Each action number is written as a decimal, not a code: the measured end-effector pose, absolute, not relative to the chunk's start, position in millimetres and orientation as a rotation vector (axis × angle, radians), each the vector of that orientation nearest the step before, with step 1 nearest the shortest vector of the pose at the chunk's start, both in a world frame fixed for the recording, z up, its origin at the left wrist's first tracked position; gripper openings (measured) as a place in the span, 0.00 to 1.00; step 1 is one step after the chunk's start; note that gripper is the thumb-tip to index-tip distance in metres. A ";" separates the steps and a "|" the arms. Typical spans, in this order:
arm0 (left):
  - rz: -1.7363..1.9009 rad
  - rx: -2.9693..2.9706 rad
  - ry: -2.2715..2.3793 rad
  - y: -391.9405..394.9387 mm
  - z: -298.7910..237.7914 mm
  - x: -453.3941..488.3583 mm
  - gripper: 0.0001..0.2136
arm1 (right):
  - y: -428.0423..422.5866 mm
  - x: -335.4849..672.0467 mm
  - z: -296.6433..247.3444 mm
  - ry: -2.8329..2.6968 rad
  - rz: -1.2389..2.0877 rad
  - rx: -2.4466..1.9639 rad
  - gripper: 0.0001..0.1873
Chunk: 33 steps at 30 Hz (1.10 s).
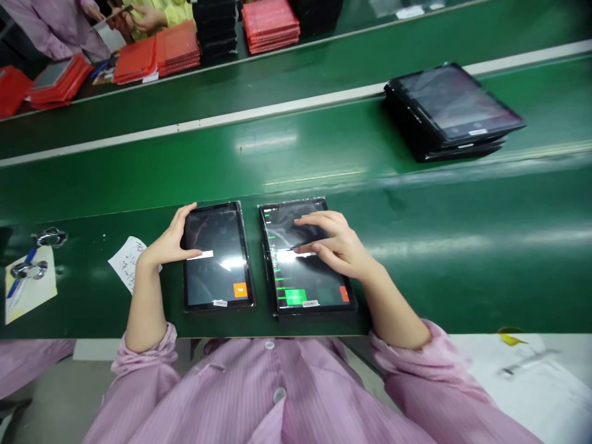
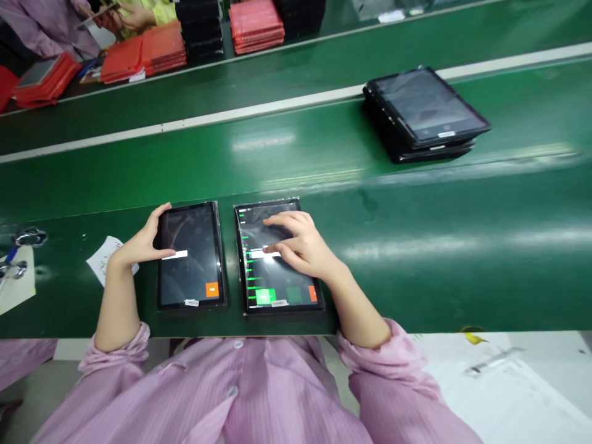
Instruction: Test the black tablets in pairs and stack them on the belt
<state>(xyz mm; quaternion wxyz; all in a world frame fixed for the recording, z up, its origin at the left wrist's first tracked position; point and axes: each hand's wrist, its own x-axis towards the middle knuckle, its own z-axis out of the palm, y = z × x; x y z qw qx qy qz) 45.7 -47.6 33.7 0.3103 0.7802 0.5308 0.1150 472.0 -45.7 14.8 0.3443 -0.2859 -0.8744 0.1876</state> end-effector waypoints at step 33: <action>0.101 2.101 1.522 32.3 44.8 124.5 0.15 | -2.7 491.6 -42.2 -1.847 0.746 -1.198 0.39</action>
